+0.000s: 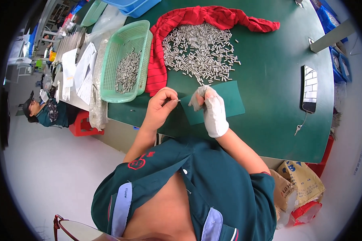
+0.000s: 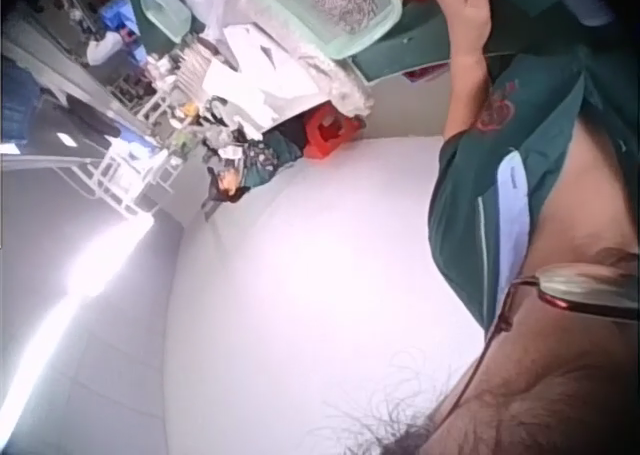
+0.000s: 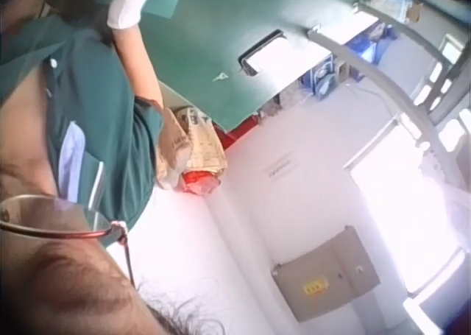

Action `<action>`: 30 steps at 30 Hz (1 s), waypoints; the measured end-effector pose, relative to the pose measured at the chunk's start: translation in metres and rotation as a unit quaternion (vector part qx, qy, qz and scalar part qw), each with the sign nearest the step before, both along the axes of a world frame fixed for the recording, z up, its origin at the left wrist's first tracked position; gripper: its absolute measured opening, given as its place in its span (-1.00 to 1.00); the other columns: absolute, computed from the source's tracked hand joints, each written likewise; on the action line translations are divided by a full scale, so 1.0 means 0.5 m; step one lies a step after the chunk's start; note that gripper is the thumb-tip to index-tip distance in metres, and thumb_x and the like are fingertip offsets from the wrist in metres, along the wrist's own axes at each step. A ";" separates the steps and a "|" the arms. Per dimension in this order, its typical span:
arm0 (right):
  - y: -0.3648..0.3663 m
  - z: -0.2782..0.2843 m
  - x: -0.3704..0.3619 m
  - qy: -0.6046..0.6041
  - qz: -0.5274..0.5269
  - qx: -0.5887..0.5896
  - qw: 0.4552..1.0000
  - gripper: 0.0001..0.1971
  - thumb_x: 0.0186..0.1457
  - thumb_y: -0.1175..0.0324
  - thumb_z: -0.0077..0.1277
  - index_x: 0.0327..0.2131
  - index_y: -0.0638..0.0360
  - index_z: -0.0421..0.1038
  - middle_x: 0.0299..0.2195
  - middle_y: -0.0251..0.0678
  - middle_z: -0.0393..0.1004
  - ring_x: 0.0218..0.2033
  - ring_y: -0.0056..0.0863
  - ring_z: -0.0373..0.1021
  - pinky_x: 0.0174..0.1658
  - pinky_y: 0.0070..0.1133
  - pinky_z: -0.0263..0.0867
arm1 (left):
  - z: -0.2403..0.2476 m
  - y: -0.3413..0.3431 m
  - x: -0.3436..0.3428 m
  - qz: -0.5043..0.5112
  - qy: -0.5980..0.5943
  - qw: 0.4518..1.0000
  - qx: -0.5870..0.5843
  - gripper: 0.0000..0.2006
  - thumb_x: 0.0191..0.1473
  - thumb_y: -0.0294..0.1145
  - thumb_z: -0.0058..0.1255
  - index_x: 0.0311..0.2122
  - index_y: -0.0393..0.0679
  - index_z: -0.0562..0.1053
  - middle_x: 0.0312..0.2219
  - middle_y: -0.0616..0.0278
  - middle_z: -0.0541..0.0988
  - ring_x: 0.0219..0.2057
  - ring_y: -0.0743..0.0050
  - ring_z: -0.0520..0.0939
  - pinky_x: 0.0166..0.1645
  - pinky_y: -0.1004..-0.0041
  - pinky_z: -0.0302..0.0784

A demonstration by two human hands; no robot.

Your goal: The person sorts small metal electronic pins by hand from a pile into specific containers.

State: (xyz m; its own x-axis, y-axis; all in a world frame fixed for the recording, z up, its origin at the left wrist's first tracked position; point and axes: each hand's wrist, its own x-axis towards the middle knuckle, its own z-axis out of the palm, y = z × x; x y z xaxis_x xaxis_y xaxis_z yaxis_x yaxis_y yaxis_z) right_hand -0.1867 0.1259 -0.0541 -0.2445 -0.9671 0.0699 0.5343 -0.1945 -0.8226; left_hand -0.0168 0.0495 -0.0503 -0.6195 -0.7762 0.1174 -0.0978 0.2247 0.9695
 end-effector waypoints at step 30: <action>0.042 0.004 0.012 0.185 0.063 -0.023 0.980 -0.27 0.20 -0.21 -0.25 -0.01 0.41 0.35 -0.46 -0.34 0.36 -0.36 -0.55 0.28 -0.07 -0.52 0.21 | 0.081 -0.027 0.054 0.099 0.106 0.988 -0.052 -0.97 0.10 -0.61 -0.01 -0.34 -0.27 0.40 -0.35 0.27 0.41 -0.34 0.59 0.39 -0.23 0.61 0.31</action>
